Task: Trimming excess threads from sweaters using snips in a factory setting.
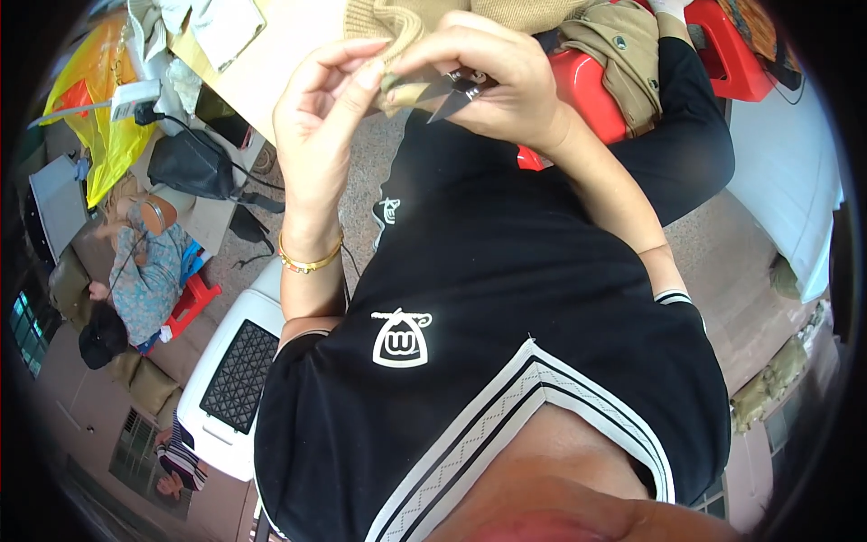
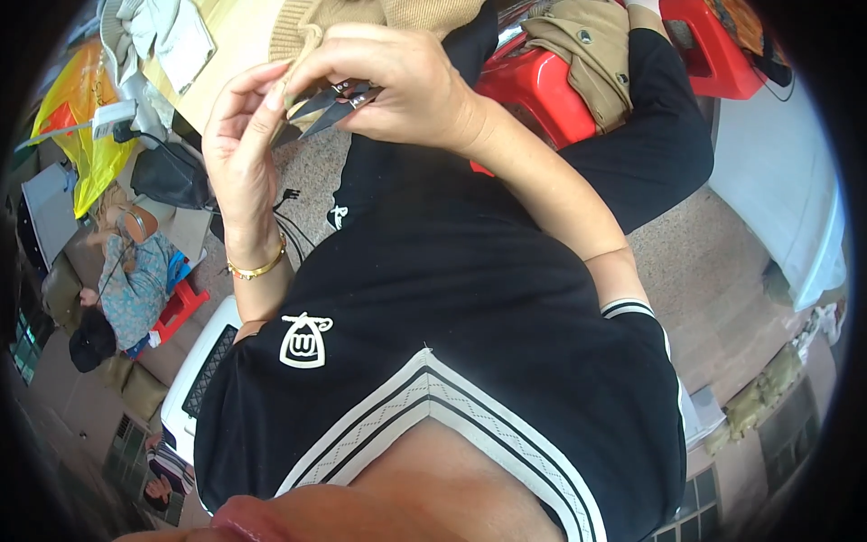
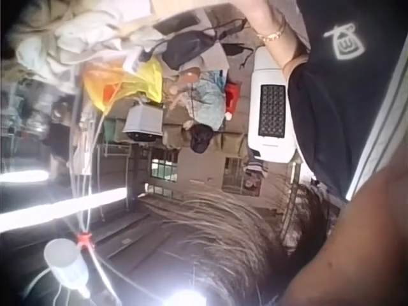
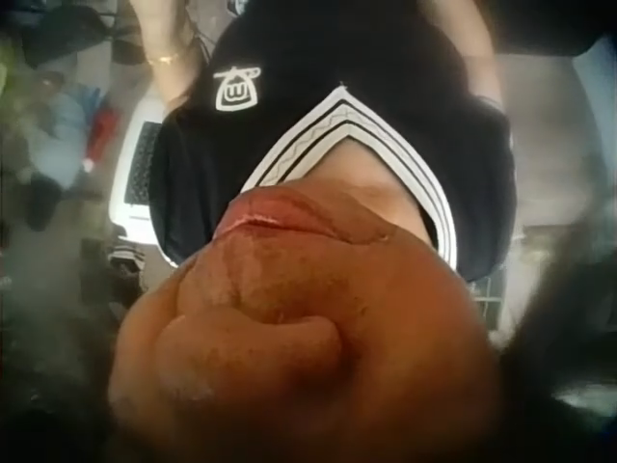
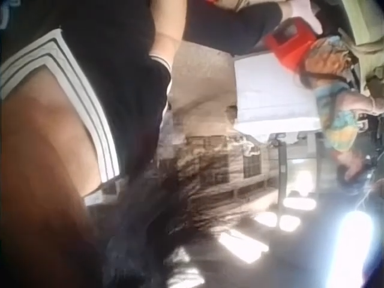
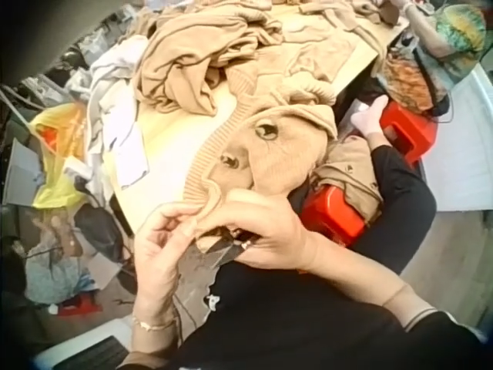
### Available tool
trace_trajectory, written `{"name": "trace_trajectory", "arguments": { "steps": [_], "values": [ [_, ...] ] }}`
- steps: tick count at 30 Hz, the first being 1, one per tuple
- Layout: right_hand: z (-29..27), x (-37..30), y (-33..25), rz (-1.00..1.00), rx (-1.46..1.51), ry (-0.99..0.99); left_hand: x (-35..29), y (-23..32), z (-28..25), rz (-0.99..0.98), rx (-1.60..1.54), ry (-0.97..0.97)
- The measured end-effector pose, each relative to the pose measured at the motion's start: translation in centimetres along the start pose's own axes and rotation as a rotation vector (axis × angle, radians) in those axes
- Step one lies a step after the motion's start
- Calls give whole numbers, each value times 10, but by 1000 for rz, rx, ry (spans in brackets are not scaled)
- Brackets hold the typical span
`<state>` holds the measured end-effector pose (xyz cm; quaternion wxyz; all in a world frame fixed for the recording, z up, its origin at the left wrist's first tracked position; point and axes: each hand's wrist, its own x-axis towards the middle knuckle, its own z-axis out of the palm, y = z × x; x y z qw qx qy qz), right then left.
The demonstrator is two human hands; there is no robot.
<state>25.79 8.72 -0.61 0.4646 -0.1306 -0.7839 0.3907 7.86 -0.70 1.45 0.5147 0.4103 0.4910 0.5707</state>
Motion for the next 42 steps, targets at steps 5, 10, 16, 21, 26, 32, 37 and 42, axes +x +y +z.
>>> {"name": "trace_trajectory", "arguments": {
  "steps": [5,10,16,21,26,32,37,42],
  "values": [
    [1,-3,-5,76,206,-34,-2,2,-2,-8,137,20],
    [-33,-4,-6,210,142,-134,2,9,-64,-31,392,162],
    [-48,-14,17,223,-360,12,28,9,-58,321,1066,397],
    [-48,-16,22,253,-487,-9,74,-13,0,440,1128,120],
    [-50,-20,24,303,-513,79,96,-18,8,399,1162,6],
    [-52,4,8,234,-502,146,98,-31,2,489,1217,-63],
    [-48,5,9,143,-503,67,83,-14,1,-72,457,-124],
    [-46,-2,16,154,-157,112,65,4,11,-111,142,-235]
  ]
}}
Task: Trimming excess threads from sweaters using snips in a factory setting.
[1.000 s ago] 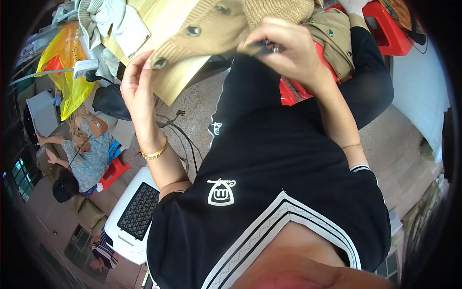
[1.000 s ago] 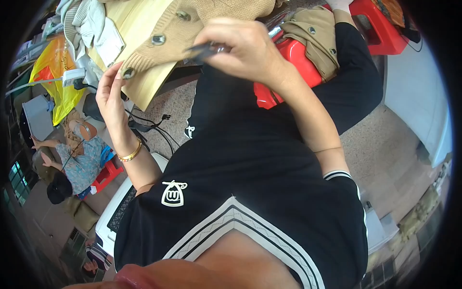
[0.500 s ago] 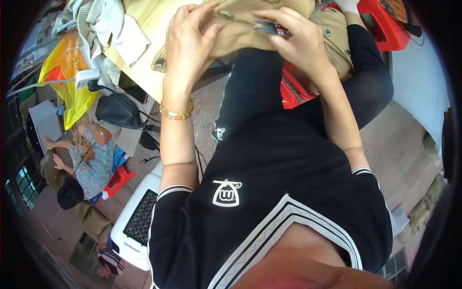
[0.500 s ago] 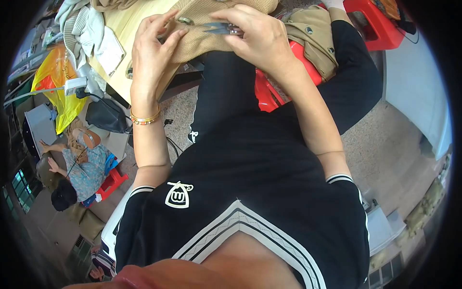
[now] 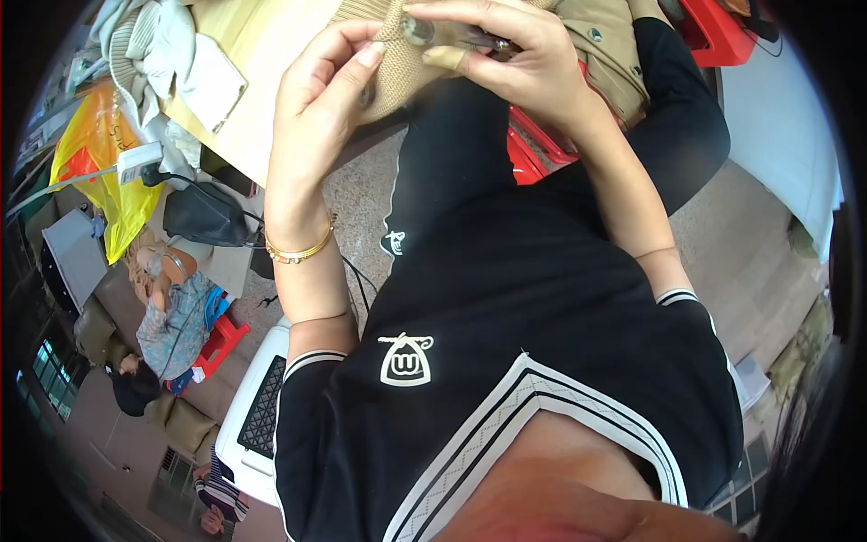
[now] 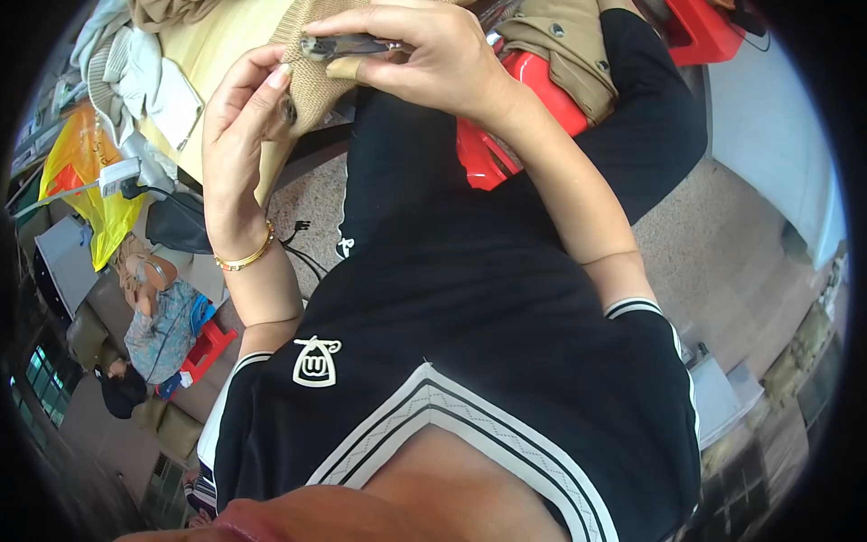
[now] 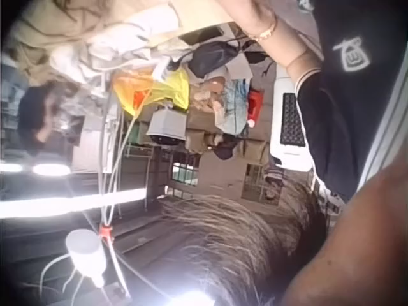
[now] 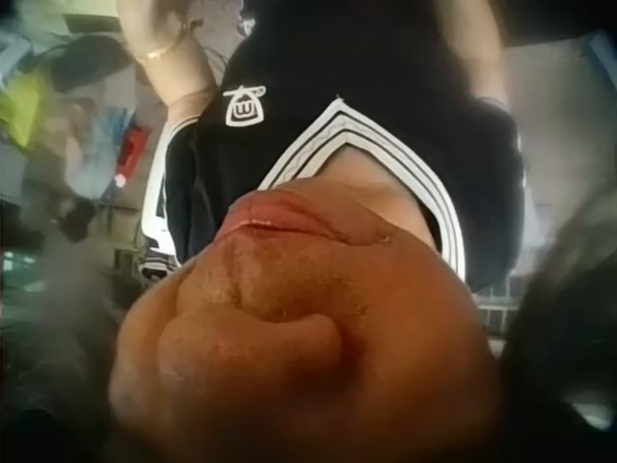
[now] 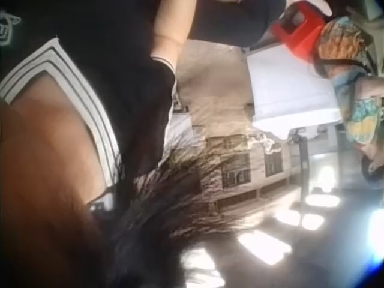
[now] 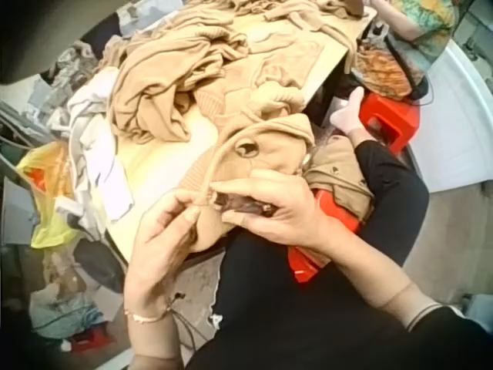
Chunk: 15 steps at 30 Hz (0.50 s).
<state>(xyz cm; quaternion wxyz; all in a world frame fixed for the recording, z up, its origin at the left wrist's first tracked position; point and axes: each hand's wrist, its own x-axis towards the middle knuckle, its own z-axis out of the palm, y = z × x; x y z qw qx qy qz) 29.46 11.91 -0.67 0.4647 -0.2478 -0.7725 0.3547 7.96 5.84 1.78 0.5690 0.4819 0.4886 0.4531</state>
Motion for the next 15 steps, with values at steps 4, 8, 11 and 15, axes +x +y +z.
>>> {"name": "trace_trajectory", "arguments": {
  "steps": [4,8,11,15],
  "values": [
    [11,-6,34,-287,61,104,-1,-14,3,24,11,-8],
    [1,-16,-10,88,91,82,-7,-30,4,-5,-297,62],
    [-7,-29,-14,231,-3,-21,-9,-36,4,3,-420,63],
    [1,-39,-11,121,-94,45,-10,-34,10,22,-501,40]
  ]
}}
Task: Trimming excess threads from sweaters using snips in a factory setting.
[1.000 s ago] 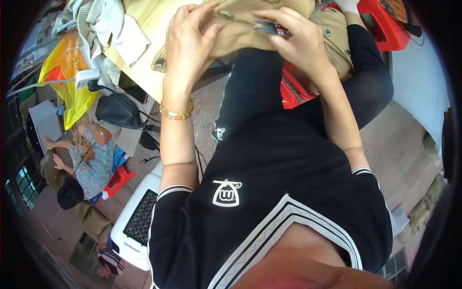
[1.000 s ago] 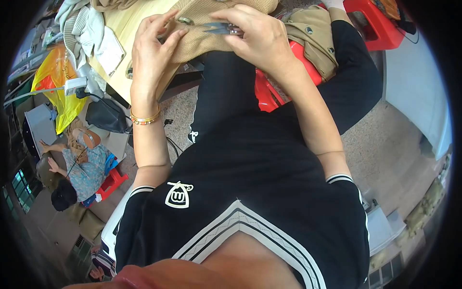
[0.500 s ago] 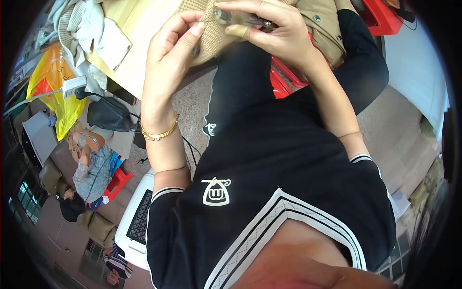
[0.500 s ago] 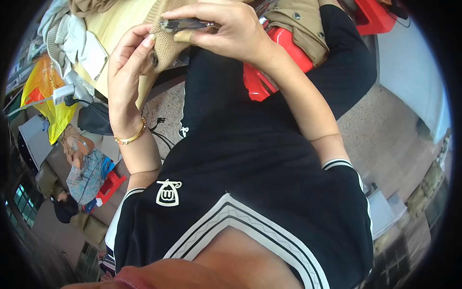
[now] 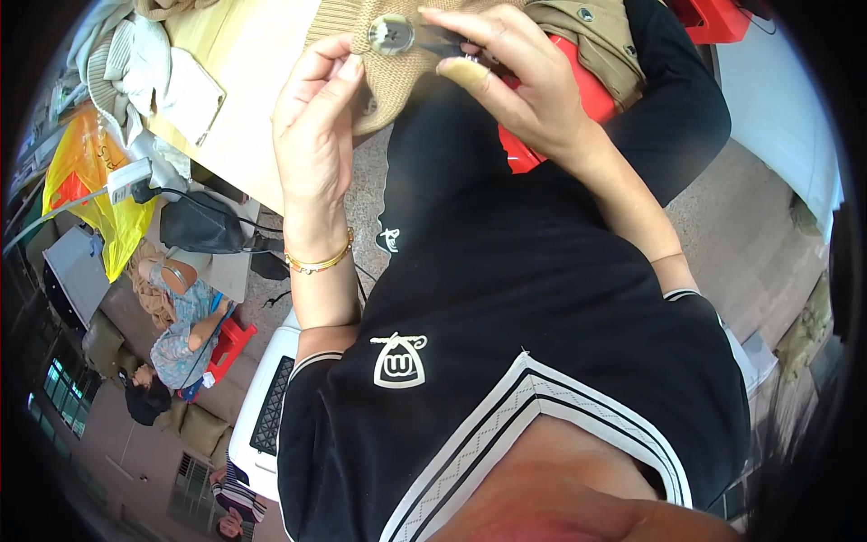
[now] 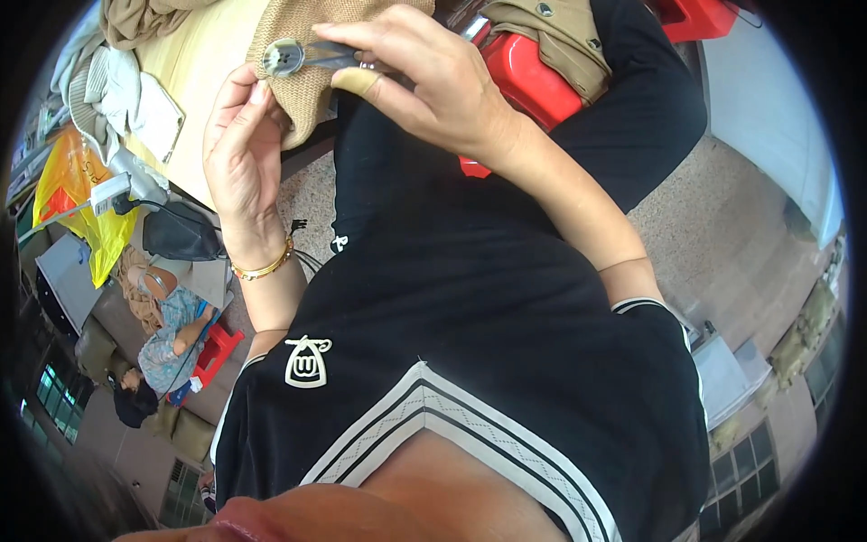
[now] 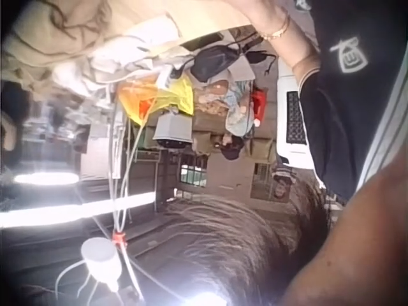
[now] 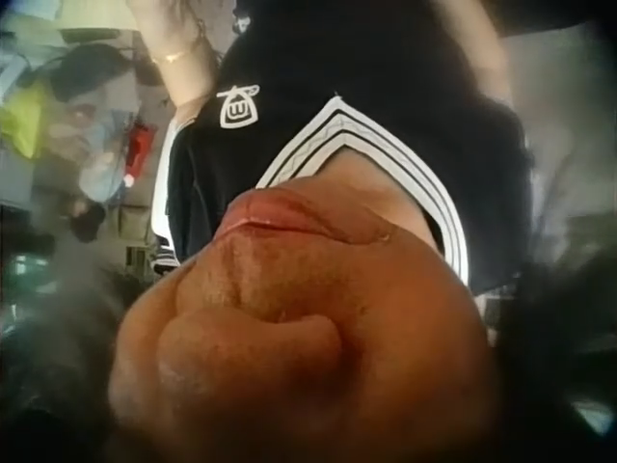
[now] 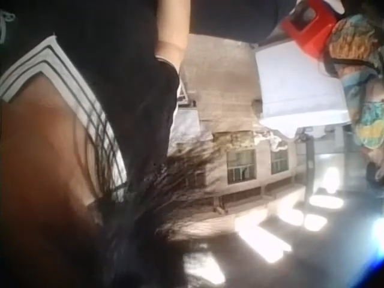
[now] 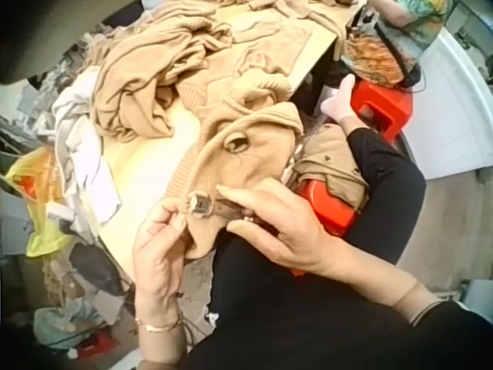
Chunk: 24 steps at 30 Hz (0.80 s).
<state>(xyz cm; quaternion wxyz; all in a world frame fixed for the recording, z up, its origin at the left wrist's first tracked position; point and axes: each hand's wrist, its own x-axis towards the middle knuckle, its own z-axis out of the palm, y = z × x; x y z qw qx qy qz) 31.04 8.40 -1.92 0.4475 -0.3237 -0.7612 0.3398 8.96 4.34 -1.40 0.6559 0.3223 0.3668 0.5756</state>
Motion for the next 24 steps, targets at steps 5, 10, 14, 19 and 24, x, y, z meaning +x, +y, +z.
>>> {"name": "trace_trajectory", "arguments": {
  "steps": [5,10,14,19,24],
  "values": [
    [5,-6,-5,-41,-101,40,1,-1,15,29,-20,10],
    [4,-6,-3,-57,-107,81,2,-2,24,27,53,43],
    [2,-6,-5,-44,-120,93,1,-5,22,23,18,32],
    [6,-4,-1,-84,-148,140,0,-6,23,22,-26,-3],
    [10,-4,5,-175,-197,235,1,-6,28,20,-28,3]
  ]
}}
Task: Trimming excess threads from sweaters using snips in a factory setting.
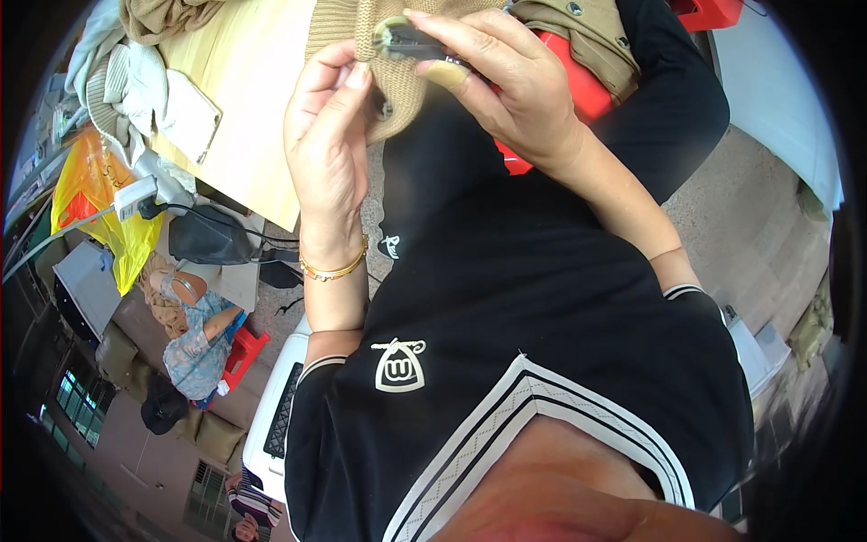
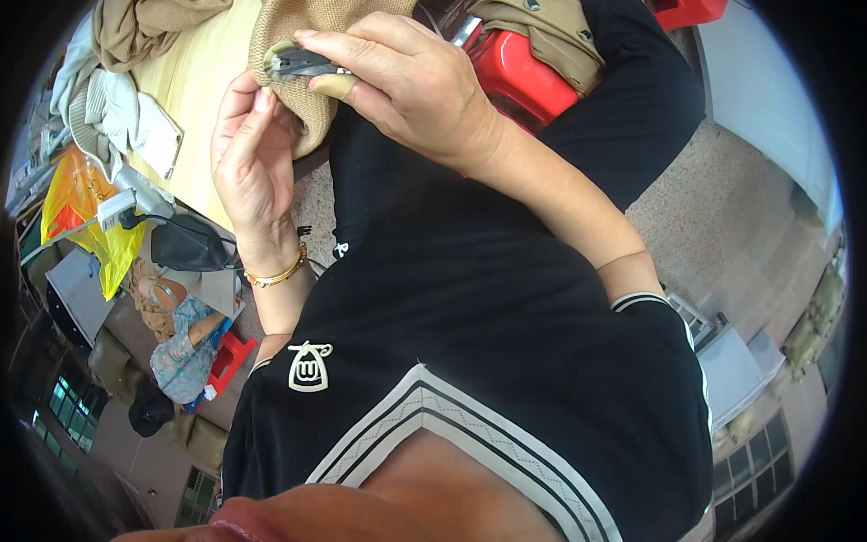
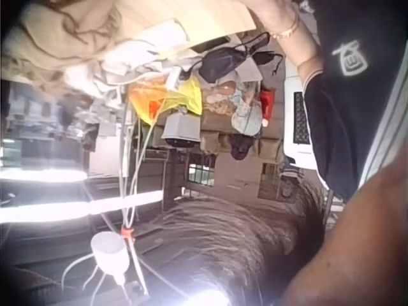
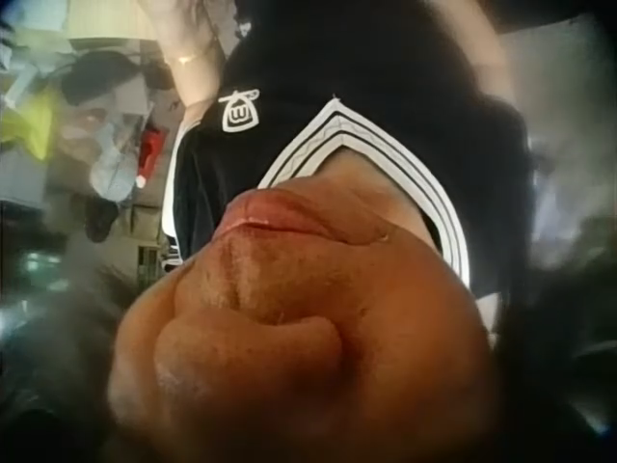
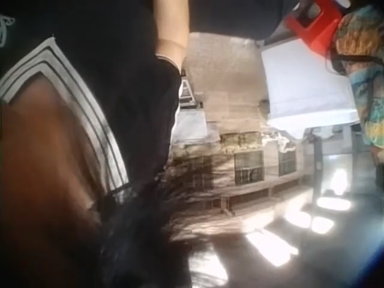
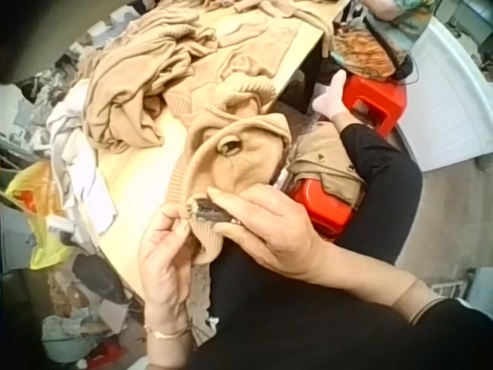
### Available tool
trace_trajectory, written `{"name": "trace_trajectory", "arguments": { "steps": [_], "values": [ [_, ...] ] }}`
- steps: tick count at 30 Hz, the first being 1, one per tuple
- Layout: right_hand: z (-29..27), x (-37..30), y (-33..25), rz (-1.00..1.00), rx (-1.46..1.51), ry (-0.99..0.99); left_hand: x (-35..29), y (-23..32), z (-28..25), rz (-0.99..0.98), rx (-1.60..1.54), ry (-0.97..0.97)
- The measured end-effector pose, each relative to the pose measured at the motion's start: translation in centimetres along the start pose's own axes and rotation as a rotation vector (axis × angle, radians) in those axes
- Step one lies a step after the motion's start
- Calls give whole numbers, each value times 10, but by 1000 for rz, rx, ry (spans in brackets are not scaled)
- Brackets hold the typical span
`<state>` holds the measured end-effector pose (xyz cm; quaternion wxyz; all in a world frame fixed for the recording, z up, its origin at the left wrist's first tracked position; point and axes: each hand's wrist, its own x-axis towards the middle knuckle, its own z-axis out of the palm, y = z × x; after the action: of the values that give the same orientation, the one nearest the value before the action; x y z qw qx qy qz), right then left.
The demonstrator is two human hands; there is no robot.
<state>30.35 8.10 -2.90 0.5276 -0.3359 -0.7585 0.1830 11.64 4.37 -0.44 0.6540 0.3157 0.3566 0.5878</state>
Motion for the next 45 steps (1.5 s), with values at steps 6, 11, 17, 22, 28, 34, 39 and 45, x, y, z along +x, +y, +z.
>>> {"name": "trace_trajectory", "arguments": {
  "steps": [6,11,17,22,28,34,39,45],
  "values": [
    [8,8,23,-226,94,93,2,-2,4,104,82,16],
    [-14,22,-11,131,203,-62,4,-4,5,232,348,75],
    [-6,24,-1,153,233,-89,5,-9,2,267,415,86],
    [4,15,16,115,149,-104,6,-5,7,230,483,69],
    [5,20,26,51,39,-149,5,-5,12,181,476,45],
    [18,14,31,142,156,-55,11,-5,18,187,421,183],
    [17,14,35,146,181,-103,10,-6,12,310,899,324],
    [3,16,30,177,203,-118,17,0,19,549,1311,161]
  ]
}}
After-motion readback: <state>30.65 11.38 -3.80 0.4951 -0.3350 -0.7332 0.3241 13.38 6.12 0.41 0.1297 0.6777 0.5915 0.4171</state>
